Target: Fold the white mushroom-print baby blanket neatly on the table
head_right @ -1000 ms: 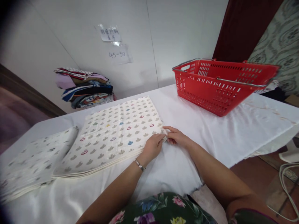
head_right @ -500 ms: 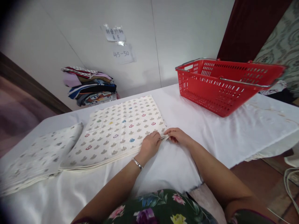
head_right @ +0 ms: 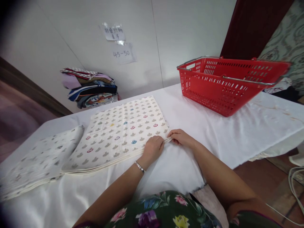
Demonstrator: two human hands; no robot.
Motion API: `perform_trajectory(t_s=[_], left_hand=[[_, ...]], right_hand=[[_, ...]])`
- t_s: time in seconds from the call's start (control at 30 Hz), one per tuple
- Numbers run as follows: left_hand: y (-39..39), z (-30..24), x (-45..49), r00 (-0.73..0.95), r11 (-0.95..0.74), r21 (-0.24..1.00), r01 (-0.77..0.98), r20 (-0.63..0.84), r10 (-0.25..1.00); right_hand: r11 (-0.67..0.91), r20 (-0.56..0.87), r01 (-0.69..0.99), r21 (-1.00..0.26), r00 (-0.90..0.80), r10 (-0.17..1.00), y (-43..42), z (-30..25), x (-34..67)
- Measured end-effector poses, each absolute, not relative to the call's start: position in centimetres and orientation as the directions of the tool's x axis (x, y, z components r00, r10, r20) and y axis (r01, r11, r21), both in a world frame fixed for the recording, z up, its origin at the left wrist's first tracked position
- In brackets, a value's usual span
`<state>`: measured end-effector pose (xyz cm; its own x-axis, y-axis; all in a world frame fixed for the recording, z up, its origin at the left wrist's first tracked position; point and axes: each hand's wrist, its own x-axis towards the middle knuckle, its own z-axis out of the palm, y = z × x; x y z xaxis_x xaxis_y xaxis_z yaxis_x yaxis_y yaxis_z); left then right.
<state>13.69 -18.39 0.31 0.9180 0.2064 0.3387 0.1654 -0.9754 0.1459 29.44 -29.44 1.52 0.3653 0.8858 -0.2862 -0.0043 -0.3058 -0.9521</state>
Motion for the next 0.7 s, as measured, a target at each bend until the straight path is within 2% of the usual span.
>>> perform_trajectory(t_s=[0.2, 0.37, 0.57, 0.7], left_hand=[[-18.6, 0.4, 13.8, 0.924, -0.982, 0.08, 0.169, 0.334, 0.186], [-18.7, 0.5, 13.9, 0.938, -0.985, 0.086, 0.147, 0.305, 0.167], [-19.0, 0.6, 13.7, 0.942, -0.982, 0.118, 0.15, 0.284, 0.178], [-19.2, 0.7, 13.8, 0.944, -0.982, 0.095, 0.163, 0.274, 0.183]], right_hand=[[-0.365, -0.313, 0.076, -0.928, 0.372, 0.874, -29.5, 2.0, 29.3], [-0.417, -0.346, 0.138, -0.899, 0.362, 0.866, -29.7, 2.0, 29.6], [-0.414, -0.349, 0.214, -0.885, 0.287, 0.892, -30.2, 1.9, 30.0], [-0.38, -0.311, 0.274, -0.883, 0.264, 0.913, -30.5, 1.8, 30.5]])
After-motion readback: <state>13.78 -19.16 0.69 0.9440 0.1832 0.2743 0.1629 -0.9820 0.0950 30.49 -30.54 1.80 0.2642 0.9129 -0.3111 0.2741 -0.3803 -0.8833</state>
